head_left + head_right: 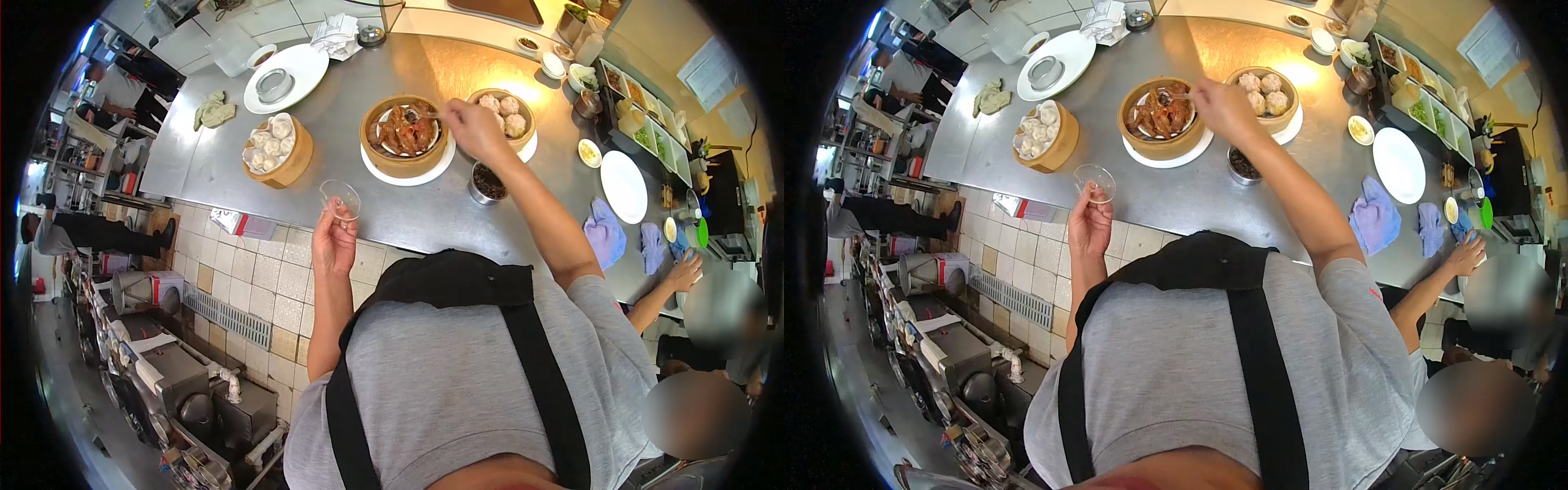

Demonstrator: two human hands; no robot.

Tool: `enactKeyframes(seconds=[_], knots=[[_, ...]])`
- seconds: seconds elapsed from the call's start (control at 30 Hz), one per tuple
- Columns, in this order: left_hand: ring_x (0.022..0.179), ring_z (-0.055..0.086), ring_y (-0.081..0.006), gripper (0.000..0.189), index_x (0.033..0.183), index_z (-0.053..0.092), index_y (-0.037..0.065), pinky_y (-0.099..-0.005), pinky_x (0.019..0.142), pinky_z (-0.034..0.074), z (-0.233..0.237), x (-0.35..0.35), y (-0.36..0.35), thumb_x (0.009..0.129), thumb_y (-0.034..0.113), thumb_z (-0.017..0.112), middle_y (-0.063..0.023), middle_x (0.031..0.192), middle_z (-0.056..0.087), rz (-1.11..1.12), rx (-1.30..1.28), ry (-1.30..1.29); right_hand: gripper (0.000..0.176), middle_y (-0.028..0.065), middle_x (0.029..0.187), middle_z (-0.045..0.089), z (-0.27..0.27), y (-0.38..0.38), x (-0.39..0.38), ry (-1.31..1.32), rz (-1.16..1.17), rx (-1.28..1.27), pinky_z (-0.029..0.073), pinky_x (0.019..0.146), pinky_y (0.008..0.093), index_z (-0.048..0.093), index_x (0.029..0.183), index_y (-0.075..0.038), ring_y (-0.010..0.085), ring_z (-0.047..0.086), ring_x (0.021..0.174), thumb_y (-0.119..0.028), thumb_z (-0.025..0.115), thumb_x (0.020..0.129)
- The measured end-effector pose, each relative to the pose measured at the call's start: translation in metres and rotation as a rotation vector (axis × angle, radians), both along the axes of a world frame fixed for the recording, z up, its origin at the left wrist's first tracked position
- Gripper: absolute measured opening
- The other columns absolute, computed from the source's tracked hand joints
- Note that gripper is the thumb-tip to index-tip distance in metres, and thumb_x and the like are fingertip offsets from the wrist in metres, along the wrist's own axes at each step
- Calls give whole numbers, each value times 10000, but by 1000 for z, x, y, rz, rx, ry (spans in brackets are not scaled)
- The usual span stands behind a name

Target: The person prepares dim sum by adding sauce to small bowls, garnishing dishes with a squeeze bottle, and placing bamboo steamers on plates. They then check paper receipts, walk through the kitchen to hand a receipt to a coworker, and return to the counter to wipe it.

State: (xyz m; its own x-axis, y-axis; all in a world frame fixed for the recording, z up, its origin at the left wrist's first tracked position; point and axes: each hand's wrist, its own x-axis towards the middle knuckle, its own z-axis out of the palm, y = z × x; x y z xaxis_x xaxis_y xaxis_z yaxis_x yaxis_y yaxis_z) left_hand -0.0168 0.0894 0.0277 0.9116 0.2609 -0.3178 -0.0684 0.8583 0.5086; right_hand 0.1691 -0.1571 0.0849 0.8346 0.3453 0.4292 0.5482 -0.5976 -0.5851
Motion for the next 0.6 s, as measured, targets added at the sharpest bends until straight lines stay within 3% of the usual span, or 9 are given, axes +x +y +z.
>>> enactKeyframes(seconds=[0.13, 0.33, 0.43, 0.47, 0.57, 0.6], knots=[[738, 595, -142, 185, 1006, 544, 7, -241, 623, 493, -4, -2, 9, 857, 112, 576, -73, 838, 614, -6, -5, -24, 150, 135, 652, 616, 12, 17, -13, -211, 13, -276, 462, 488, 388, 593, 897, -88, 318, 593, 563, -221, 540, 851], [751, 598, -143, 186, 1005, 545, 11, -247, 636, 503, -7, 9, 12, 852, 108, 583, -65, 854, 612, -23, 1, -14, 125, 125, 633, 603, 17, 6, -18, -322, 35, -454, 457, 460, 406, 531, 915, -72, 295, 604, 559, -145, 486, 825], [758, 599, -144, 192, 1013, 537, 8, -251, 646, 508, -2, 19, 5, 852, 102, 581, -67, 884, 609, -62, 7, -20, 135, 122, 644, 608, 6, 1, -17, -281, 10, -323, 455, 458, 412, 551, 911, -63, 291, 607, 564, -162, 502, 833], [759, 600, -144, 194, 1016, 534, 7, -252, 648, 509, 1, 23, 1, 852, 99, 579, -69, 895, 608, -66, 15, -16, 121, 94, 573, 557, -1, -2, -15, -297, -40, -206, 434, 465, 360, 575, 867, -74, 237, 573, 517, -190, 540, 855], [758, 599, -140, 191, 1022, 525, 2, -250, 660, 511, 13, 37, -18, 856, 87, 568, -70, 924, 604, -101, 52, -19, 124, 29, 538, 505, -6, -20, -11, 91, -47, 251, 384, 441, 287, 603, 885, -56, 130, 496, 479, -159, 535, 869], [758, 599, -138, 190, 1023, 522, 0, -249, 665, 511, 17, 41, -25, 857, 83, 563, -70, 932, 602, -117, 67, -21, 141, -32, 548, 459, -2, -30, -12, 419, -18, 453, 321, 440, 220, 612, 882, -28, 52, 407, 496, -138, 523, 878]])
